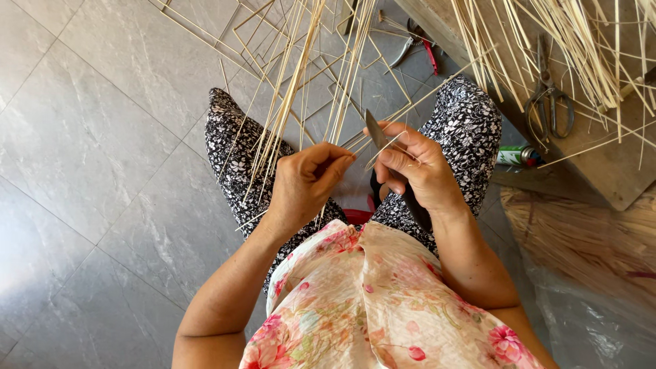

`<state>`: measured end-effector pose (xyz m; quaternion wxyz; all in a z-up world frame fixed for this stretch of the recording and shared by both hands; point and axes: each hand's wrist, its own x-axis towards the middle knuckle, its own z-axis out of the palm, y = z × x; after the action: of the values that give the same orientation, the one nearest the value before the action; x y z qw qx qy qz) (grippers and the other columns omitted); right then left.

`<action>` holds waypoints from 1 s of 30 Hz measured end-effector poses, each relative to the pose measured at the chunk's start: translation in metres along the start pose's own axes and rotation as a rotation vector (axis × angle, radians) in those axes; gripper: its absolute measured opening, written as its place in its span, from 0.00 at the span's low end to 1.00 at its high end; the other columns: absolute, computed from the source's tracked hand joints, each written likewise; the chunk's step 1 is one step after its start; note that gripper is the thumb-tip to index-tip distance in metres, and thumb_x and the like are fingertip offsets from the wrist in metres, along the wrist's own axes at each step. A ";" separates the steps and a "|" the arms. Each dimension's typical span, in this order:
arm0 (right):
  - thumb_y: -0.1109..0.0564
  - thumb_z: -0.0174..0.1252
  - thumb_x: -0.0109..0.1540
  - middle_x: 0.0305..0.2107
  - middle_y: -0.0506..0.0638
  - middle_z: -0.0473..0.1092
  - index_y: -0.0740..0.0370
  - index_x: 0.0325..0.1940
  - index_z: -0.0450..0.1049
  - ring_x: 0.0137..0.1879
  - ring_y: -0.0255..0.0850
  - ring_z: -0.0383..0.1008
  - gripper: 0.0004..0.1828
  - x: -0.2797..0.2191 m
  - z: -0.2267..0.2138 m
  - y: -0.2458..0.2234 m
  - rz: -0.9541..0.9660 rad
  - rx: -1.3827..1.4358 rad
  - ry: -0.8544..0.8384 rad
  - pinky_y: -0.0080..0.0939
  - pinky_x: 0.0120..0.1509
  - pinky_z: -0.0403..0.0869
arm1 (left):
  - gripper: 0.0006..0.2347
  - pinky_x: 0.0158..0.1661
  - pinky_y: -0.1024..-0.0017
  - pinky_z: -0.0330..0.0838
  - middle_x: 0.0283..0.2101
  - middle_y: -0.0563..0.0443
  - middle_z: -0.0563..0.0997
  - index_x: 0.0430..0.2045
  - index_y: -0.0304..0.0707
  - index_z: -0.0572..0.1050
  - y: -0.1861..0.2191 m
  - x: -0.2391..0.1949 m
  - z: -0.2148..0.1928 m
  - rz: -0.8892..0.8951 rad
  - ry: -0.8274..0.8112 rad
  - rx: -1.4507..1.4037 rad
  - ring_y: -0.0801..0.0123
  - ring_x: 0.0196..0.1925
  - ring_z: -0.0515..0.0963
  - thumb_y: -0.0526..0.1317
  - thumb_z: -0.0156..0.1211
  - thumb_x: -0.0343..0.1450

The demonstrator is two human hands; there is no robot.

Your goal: The person sits on the floor and repeatedly picks up thin wooden sticks, using a knife to sharpen one end of each stick. The sharpened sticks are placed into a metal wire rack nearby.

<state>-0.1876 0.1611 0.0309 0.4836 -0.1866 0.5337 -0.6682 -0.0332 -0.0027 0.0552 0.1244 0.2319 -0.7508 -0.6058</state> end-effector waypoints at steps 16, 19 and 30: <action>0.59 0.57 0.71 0.25 0.50 0.71 0.64 0.62 0.73 0.23 0.30 0.60 0.15 -0.004 -0.041 -0.028 -0.152 0.053 0.127 0.29 0.26 0.61 | 0.04 0.24 0.80 0.68 0.22 0.57 0.79 0.35 0.31 0.82 -0.001 -0.013 -0.009 -0.030 -0.042 0.035 0.85 0.24 0.71 0.34 0.63 0.73; 0.59 0.57 0.70 0.25 0.50 0.71 0.63 0.62 0.74 0.22 0.30 0.60 0.16 -0.007 -0.053 -0.028 -0.162 0.073 0.181 0.29 0.26 0.61 | 0.04 0.24 0.80 0.68 0.23 0.57 0.79 0.35 0.31 0.82 -0.001 -0.015 -0.011 -0.021 -0.046 0.046 0.85 0.24 0.71 0.34 0.64 0.72; 0.61 0.54 0.75 0.28 0.47 0.73 0.56 0.71 0.72 0.22 0.30 0.63 0.19 -0.020 -0.136 -0.015 -0.326 0.273 0.371 0.29 0.25 0.64 | 0.07 0.26 0.78 0.68 0.27 0.52 0.80 0.38 0.34 0.84 -0.054 0.008 -0.017 -0.121 0.112 0.111 0.79 0.25 0.73 0.38 0.62 0.74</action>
<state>-0.2893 0.2500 0.0004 0.2846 -0.0776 0.4809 -0.8257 -0.0209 -0.0299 0.0063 0.1163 0.3168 -0.7597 -0.5559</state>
